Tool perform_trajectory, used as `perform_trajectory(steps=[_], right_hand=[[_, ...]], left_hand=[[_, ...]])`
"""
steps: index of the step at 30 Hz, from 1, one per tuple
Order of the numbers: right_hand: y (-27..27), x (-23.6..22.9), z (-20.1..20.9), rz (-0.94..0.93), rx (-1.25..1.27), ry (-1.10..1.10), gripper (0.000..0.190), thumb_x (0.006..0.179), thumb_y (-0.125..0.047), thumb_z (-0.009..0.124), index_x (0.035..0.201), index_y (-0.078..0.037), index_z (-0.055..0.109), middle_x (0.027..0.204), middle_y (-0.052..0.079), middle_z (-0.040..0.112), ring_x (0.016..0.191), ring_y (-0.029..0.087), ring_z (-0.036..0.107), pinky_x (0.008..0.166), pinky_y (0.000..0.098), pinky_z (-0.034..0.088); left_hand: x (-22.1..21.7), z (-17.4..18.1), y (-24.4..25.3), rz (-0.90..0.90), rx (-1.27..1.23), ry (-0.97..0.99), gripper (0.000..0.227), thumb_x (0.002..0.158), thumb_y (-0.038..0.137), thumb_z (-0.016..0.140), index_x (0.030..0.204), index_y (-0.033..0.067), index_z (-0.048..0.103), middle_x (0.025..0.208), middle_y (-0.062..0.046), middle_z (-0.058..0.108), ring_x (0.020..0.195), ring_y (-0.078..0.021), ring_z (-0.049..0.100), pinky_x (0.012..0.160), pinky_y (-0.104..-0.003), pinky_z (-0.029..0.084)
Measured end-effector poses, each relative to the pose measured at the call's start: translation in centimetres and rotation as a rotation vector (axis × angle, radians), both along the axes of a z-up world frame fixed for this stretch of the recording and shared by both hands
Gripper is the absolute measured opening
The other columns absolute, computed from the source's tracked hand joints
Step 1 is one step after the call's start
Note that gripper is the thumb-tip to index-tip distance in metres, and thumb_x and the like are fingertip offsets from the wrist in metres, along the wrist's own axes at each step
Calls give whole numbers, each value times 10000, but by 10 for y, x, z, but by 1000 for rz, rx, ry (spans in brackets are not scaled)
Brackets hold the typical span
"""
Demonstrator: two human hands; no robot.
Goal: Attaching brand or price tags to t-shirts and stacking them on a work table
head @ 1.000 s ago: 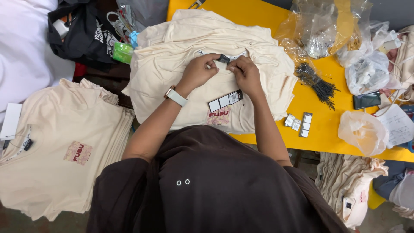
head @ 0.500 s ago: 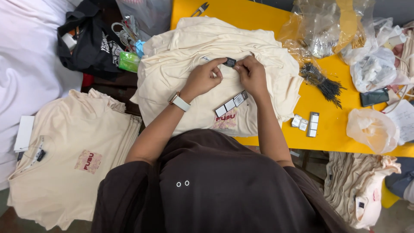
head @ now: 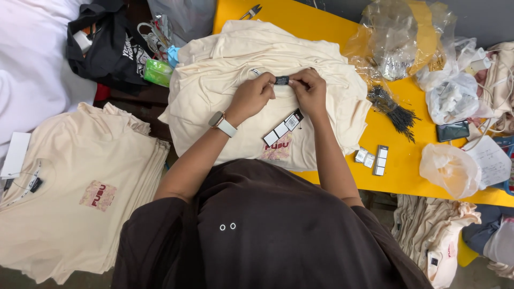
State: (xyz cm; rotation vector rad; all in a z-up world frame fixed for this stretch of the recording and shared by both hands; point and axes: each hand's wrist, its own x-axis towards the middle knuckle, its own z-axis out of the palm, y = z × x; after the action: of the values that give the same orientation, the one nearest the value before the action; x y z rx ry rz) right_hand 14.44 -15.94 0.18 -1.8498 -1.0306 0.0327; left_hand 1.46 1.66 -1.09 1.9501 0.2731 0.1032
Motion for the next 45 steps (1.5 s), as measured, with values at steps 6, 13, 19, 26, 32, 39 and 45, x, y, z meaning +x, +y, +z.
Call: perform_trajectory(steps=[6, 13, 19, 26, 32, 39, 45], right_hand=[[-13, 5, 0, -22, 65, 368, 139, 991, -61, 683, 1110, -47, 755, 923, 50, 708, 895, 114, 640, 846, 257, 511], [-2, 8, 60, 137, -11, 211, 96, 1021, -53, 629, 1082, -37, 701, 1054, 88, 665, 989, 205, 632, 868, 305, 494], [41, -6, 70, 305, -480, -161, 198, 839, -171, 838, 1017, -147, 755, 1028, 11, 630, 968, 221, 615, 784, 355, 475], [47, -6, 45, 249, -377, -131, 133, 836, -152, 822, 933, -119, 737, 825, 54, 671, 750, 268, 649, 690, 419, 522], [33, -10, 41, 235, -144, 0, 61, 907, -73, 796, 958, -105, 786, 852, 73, 714, 732, 224, 604, 668, 330, 492], [27, -29, 42, 192, -53, -299, 31, 964, -135, 753, 956, -122, 780, 904, 42, 698, 812, 251, 557, 751, 363, 506], [31, -35, 44, 192, -21, -389, 55, 982, -123, 728, 940, -111, 762, 879, 54, 680, 802, 273, 559, 737, 368, 515]], left_hand=[[-20, 2, 0, 177, 226, -246, 112, 996, 169, 622, 1092, 162, 679, 868, -77, 763, 836, -317, 753, 724, -425, 577], [-44, 21, -74, -180, 619, -664, 188, 936, -5, 562, 1068, 51, 683, 1048, -101, 631, 907, -300, 599, 683, -426, 476], [2, -19, -114, -351, 1101, -565, 83, 828, 152, 659, 836, 222, 703, 933, 16, 629, 868, -222, 603, 683, -371, 487], [-15, -13, -81, -200, 630, -665, 61, 933, 194, 623, 878, 174, 643, 834, 5, 615, 842, -226, 647, 685, -352, 512], [-18, -41, -26, 246, -687, -269, 161, 884, 132, 836, 1019, 91, 758, 832, -62, 758, 715, -106, 714, 555, -167, 476], [-19, -28, -10, 332, -995, -159, 161, 883, 77, 813, 1018, 27, 740, 860, -96, 783, 688, -101, 747, 513, -101, 470], [-18, -23, -12, 355, -960, -161, 163, 850, 73, 838, 976, 22, 747, 818, -92, 778, 639, -82, 739, 494, -90, 493]])
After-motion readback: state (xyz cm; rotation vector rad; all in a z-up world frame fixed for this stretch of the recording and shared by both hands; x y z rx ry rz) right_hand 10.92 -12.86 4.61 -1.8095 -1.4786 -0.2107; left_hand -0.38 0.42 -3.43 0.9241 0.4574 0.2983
